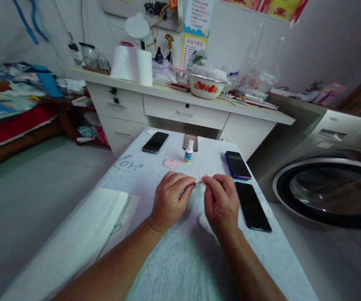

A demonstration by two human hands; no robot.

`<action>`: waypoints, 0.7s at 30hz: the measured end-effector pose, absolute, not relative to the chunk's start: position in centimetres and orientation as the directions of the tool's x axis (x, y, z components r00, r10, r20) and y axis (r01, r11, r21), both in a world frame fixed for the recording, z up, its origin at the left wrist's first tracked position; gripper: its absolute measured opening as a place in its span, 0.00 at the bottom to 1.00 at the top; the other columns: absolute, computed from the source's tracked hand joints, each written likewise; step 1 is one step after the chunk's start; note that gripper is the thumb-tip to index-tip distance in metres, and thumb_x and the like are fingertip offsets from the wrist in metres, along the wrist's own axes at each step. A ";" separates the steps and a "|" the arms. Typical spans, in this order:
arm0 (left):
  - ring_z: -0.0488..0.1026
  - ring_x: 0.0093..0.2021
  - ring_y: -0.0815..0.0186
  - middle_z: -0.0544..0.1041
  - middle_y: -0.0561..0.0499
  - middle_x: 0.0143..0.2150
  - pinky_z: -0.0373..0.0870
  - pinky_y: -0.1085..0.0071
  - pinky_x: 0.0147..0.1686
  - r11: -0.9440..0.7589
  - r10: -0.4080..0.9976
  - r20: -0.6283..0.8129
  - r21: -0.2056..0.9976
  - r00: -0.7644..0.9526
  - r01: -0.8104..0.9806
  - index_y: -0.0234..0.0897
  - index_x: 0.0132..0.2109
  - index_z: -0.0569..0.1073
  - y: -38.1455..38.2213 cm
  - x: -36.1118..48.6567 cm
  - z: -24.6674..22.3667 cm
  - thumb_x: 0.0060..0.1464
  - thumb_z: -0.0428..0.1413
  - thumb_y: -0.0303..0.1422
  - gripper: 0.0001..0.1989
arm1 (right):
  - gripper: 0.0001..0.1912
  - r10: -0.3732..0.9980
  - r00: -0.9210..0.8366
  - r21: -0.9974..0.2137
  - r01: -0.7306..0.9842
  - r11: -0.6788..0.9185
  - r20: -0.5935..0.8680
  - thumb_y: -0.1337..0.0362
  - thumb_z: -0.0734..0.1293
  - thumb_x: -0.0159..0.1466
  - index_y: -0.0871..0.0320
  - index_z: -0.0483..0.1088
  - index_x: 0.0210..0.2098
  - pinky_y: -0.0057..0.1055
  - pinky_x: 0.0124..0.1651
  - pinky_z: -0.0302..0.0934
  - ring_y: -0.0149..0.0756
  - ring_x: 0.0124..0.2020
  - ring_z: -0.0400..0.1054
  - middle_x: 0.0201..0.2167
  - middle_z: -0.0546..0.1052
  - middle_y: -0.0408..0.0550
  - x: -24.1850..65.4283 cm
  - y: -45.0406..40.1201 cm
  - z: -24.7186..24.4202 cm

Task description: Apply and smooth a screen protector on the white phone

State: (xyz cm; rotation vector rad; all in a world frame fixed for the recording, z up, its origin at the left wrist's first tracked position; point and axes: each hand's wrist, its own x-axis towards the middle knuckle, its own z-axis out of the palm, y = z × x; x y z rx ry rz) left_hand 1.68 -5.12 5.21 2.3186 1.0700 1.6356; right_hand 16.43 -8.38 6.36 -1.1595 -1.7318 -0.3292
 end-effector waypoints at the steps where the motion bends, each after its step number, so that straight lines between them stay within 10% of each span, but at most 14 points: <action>1: 0.71 0.38 0.65 0.78 0.49 0.36 0.70 0.66 0.40 -0.749 0.589 0.791 0.457 0.166 0.480 0.37 0.42 0.75 -5.0 1.7 5.2 0.56 0.56 0.26 0.07 | 0.14 0.545 -0.060 -0.273 0.816 0.509 0.836 0.74 0.60 0.63 0.58 0.70 0.46 0.34 0.42 0.65 0.35 0.39 0.65 0.38 0.66 0.48 16.4 -8.4 6.4; 21: 0.70 0.36 0.65 0.77 0.48 0.33 0.69 0.66 0.37 -0.775 0.569 0.806 0.459 0.163 0.436 0.35 0.39 0.74 -5.3 1.6 5.2 0.56 0.56 0.27 0.03 | 0.18 0.540 -0.110 -0.269 0.774 0.573 0.834 0.75 0.62 0.63 0.57 0.69 0.51 0.32 0.40 0.65 0.35 0.39 0.64 0.39 0.67 0.49 15.1 -8.8 6.2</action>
